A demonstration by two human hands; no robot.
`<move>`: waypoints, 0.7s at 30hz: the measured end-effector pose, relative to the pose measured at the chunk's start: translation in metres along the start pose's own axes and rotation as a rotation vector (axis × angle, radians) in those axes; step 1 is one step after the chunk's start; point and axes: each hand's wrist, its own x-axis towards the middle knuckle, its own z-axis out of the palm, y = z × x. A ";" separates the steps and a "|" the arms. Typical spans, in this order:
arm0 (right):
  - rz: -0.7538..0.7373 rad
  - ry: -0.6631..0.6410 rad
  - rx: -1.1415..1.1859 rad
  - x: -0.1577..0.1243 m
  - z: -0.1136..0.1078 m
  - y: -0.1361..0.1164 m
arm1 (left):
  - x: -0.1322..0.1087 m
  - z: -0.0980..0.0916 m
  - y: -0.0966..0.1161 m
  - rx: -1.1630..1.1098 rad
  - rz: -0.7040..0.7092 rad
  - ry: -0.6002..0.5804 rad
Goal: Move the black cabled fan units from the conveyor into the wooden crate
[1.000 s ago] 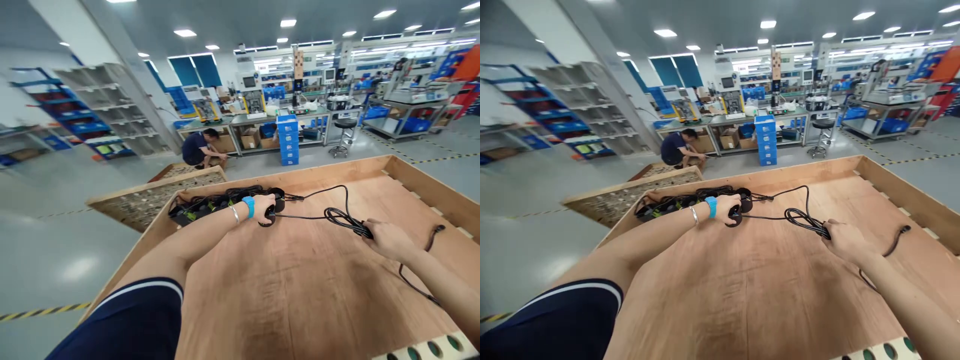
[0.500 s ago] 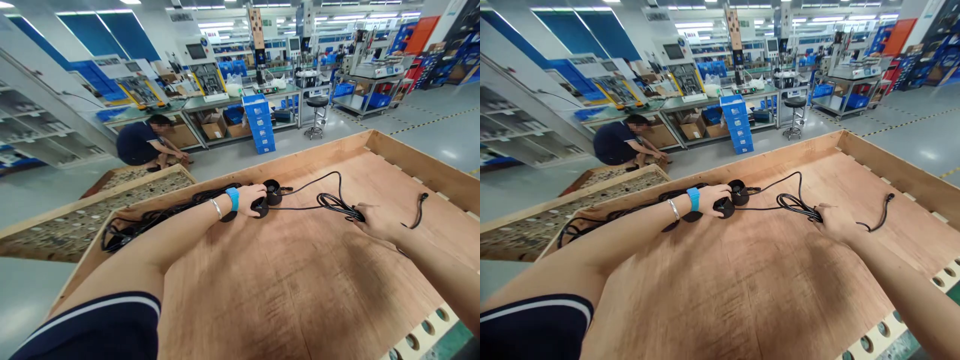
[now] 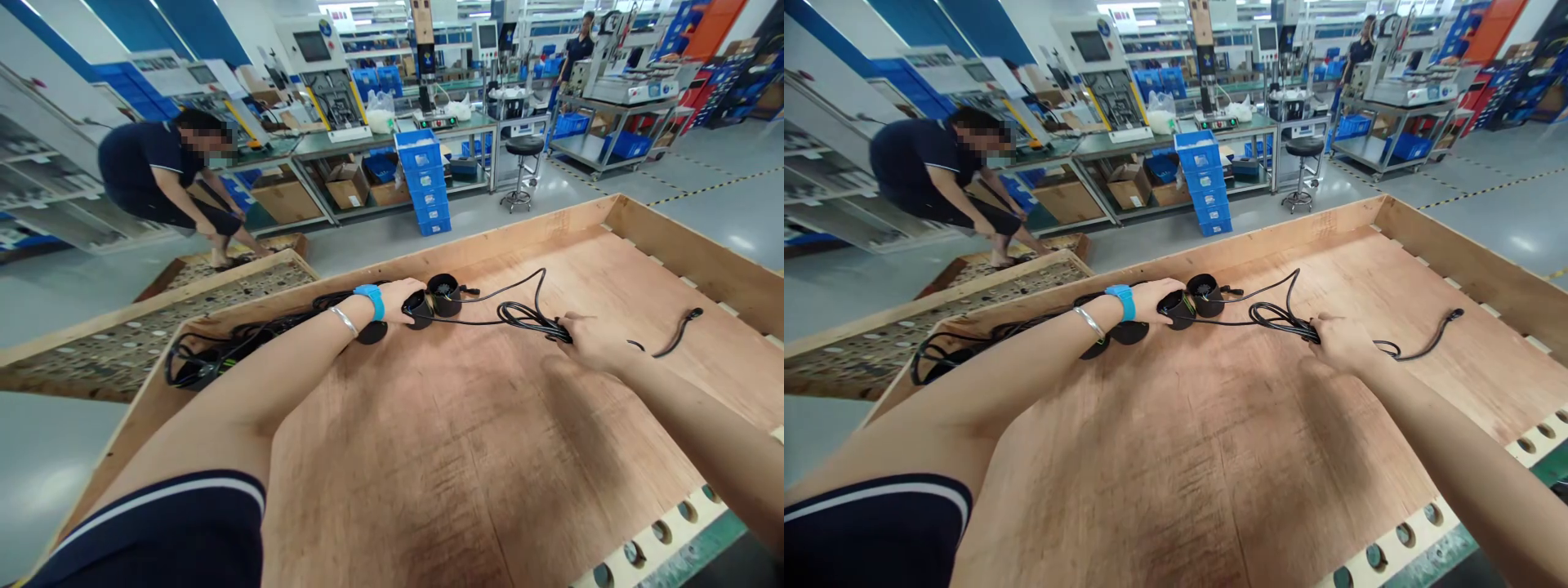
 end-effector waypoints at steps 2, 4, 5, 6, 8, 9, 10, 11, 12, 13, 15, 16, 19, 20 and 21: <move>0.009 -0.013 -0.013 0.008 -0.002 -0.006 | 0.000 -0.004 -0.004 0.011 -0.068 -0.036; -0.001 -0.050 -0.028 0.014 -0.001 -0.011 | 0.004 -0.010 -0.002 -0.027 -0.190 -0.044; -0.011 -0.070 -0.037 0.016 0.000 -0.014 | 0.008 -0.014 0.001 -0.071 -0.236 -0.026; -0.018 -0.085 -0.044 0.017 0.002 -0.017 | 0.013 -0.017 0.006 -0.117 -0.264 0.004; -0.027 -0.106 -0.049 0.019 0.006 -0.021 | 0.028 -0.021 0.021 -0.166 -0.258 0.046; -0.030 -0.115 -0.050 0.019 0.008 -0.023 | 0.037 -0.022 0.029 -0.153 -0.244 0.047; -0.035 -0.122 -0.050 0.019 0.010 -0.024 | 0.045 -0.022 0.036 -0.123 -0.237 0.035; -0.039 -0.126 -0.050 0.019 0.011 -0.025 | 0.052 -0.021 0.042 -0.096 -0.236 0.019; -0.041 -0.127 -0.049 0.019 0.011 -0.025 | 0.058 -0.021 0.047 -0.083 -0.232 0.008; -0.042 -0.124 -0.047 0.019 0.011 -0.025 | 0.063 -0.020 0.049 -0.085 -0.227 0.011; -0.030 -0.113 -0.039 0.021 0.011 -0.024 | 0.068 -0.019 0.047 -0.110 -0.215 0.036; -0.023 -0.110 -0.033 0.022 0.012 -0.023 | 0.069 -0.019 0.044 -0.121 -0.201 0.047; -0.022 -0.114 -0.029 0.027 0.015 -0.022 | 0.071 -0.016 0.032 -0.124 -0.161 0.059; -0.024 -0.119 -0.030 0.028 0.016 -0.022 | 0.072 -0.014 0.029 -0.129 -0.155 0.059; -0.023 -0.124 -0.030 0.029 0.018 -0.022 | 0.073 -0.013 0.026 -0.141 -0.160 0.059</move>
